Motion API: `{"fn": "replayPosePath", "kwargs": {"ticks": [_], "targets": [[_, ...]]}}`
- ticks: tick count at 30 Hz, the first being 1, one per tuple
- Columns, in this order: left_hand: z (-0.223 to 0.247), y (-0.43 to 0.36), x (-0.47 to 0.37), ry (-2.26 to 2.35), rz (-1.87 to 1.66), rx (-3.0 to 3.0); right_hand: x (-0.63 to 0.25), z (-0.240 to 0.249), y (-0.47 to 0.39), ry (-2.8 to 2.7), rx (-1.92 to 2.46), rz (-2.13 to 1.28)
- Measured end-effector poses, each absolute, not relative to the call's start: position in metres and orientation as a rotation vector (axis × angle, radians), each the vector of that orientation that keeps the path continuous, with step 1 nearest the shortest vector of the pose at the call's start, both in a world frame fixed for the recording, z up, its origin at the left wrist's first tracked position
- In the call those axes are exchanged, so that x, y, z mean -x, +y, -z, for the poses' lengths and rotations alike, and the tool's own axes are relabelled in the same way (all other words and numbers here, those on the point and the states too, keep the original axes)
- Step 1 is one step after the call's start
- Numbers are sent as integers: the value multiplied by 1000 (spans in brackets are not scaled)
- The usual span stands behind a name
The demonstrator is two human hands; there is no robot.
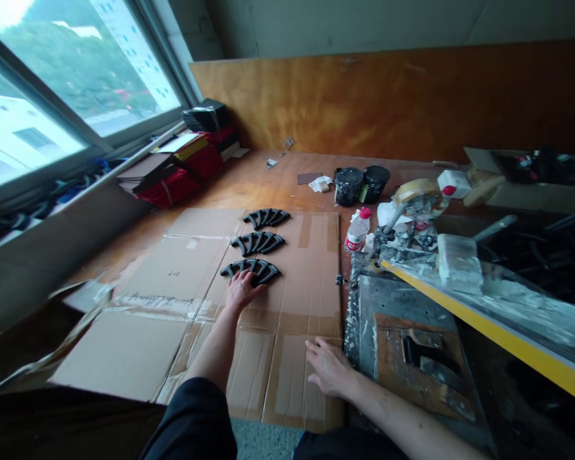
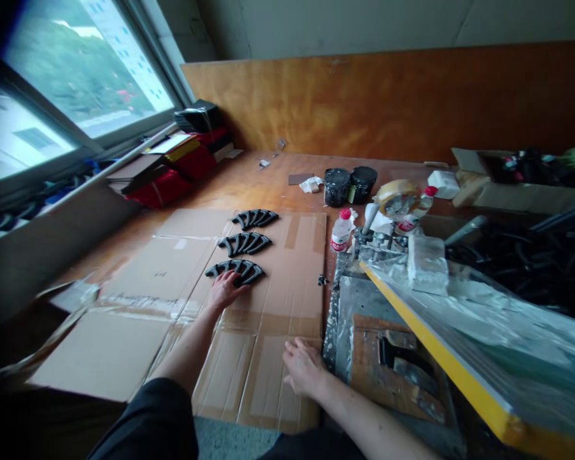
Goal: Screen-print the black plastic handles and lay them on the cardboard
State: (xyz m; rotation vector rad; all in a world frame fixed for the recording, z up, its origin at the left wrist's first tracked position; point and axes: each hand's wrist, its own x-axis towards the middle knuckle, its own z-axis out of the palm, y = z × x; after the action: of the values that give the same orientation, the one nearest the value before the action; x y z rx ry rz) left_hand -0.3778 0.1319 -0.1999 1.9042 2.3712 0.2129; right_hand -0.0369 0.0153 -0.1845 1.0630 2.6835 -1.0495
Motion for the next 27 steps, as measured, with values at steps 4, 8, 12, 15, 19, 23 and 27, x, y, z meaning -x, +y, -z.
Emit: {"fn": "replayPosePath", "kwargs": {"ticks": [4, 8, 12, 15, 19, 23, 27], "targets": [[208, 117, 360, 2509, -241, -1883, 27, 158, 20, 2782, -929, 1144], [211, 87, 309, 2571, -486, -1849, -28, 125, 22, 3009, -1041, 1180], [199, 58, 232, 2343, -796, -1717, -120, 121, 24, 3060, -1416, 829], [164, 54, 163, 2003, -1005, -1489, -174, 135, 21, 3034, -1280, 633], [82, 62, 67, 1466, -1293, -1215, -204, 139, 6, 3062, -946, 823], [9, 60, 1, 1094, -1436, -1121, -239, 125, 4, 3097, -1241, 1189], [-9, 33, -9, 1152, -1412, -1070, -313, 120, 36, 2920, -2290, 1143]]}}
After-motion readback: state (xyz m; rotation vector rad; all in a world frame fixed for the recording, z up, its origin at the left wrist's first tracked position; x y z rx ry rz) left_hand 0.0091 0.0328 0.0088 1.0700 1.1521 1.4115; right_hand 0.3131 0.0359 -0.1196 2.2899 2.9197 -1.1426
